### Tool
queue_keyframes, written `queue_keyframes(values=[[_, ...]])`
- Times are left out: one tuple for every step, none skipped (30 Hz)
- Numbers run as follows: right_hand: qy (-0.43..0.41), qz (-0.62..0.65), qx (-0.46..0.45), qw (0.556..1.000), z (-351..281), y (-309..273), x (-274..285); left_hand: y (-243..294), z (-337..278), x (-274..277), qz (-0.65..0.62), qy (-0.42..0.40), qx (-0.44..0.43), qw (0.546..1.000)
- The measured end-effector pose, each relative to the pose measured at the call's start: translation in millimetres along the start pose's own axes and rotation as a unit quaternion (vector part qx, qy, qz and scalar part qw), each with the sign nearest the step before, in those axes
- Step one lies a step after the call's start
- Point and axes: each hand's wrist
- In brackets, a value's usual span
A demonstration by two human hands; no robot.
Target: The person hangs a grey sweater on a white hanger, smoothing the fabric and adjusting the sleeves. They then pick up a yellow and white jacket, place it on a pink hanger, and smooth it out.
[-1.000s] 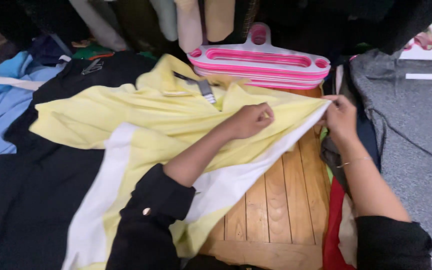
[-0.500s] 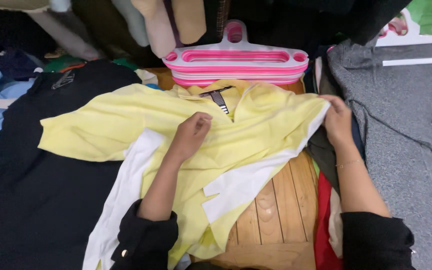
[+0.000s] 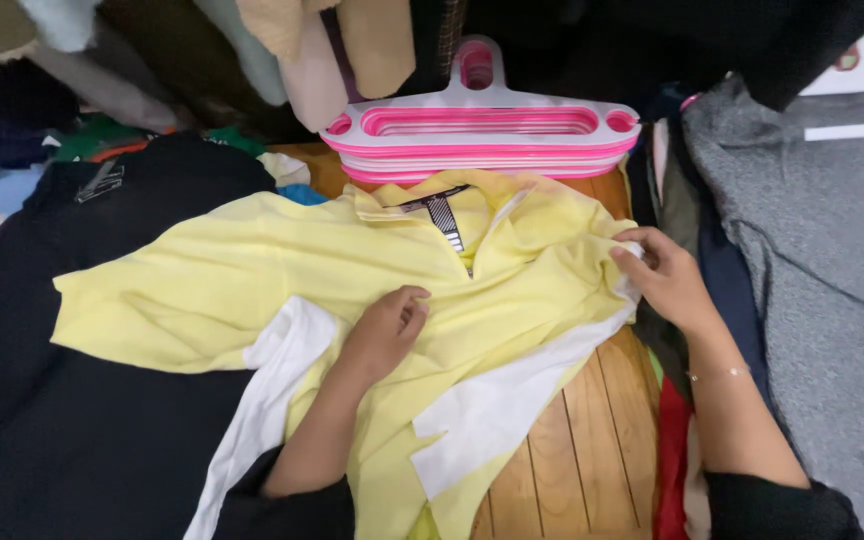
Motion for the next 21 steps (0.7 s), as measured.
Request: queue_keyframes(values=[[-0.003,-0.002,-0.001,1.0,-1,-1,0,4,-1,3,-0.002,0.0,0.003,1.0],[-0.007,-0.003,-0.012,1.0,-1,-1,0,7,-3,7,0.009,-0.008,-0.005,1.0],[-0.01,-0.003,-0.023,1.0,-1,-1,0,10,-5,10,0.019,-0.017,-0.013,1.0],[-0.016,-0.004,-0.028,0.999,-5,-7,-2,9,-5,11,0.017,-0.019,-0.006,1.0],[-0.024,0.024,-0.021,0.999,-8,-12,-3,8,-6,12,0.043,-0.014,-0.03,0.999],[-0.03,0.053,-0.013,0.998,-9,-18,-2,8,-4,13,0.069,-0.009,-0.056,0.996],[-0.034,0.052,-0.016,0.998,-14,-19,-2,5,-5,10,0.067,-0.011,-0.051,0.996],[-0.047,0.06,-0.003,0.997,-18,-21,-1,3,-5,6,0.064,0.022,-0.075,0.995],[-0.06,0.069,0.01,0.996,-21,-24,0,2,-5,3,0.061,0.055,-0.098,0.992],[-0.064,0.07,0.007,0.995,-22,-25,0,2,-6,2,0.061,0.054,-0.093,0.992],[-0.044,0.073,-0.003,0.996,-22,-26,0,2,-6,0,0.09,0.053,-0.106,0.989],[-0.022,0.078,-0.014,0.997,-24,-27,0,3,-6,0,0.12,0.049,-0.12,0.984],[-0.024,0.081,-0.018,0.996,-25,-25,-4,5,-7,3,0.122,0.047,-0.117,0.985],[-0.013,0.061,-0.016,0.998,-24,-23,-6,7,-6,5,0.129,0.059,-0.133,0.981],[-0.001,0.042,-0.014,0.999,-24,-21,-7,9,-5,7,0.136,0.071,-0.15,0.977],[-0.001,0.043,-0.013,0.999,-25,-29,-8,11,-4,10,0.136,0.071,-0.15,0.977],[0.012,0.046,-0.037,0.998,-27,-37,-9,12,-4,13,0.152,0.08,-0.154,0.973],[0.022,0.048,-0.057,0.997,-27,-44,-10,14,-4,15,0.166,0.092,-0.156,0.969],[0.02,0.048,-0.055,0.997,-28,-43,-10,12,-3,14,0.166,0.096,-0.155,0.969],[0.031,0.062,-0.075,0.995,-28,-42,-11,11,-2,14,0.179,0.093,-0.158,0.967],[0.042,0.075,-0.095,0.992,-28,-41,-11,10,-1,14,0.191,0.091,-0.161,0.964]])
Point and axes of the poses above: each hand's wrist, its own z-axis towards the middle knuckle, its own x-axis out of the back of the hand, y = z × x, and after that the axes turned 1 degree about y, right-handed
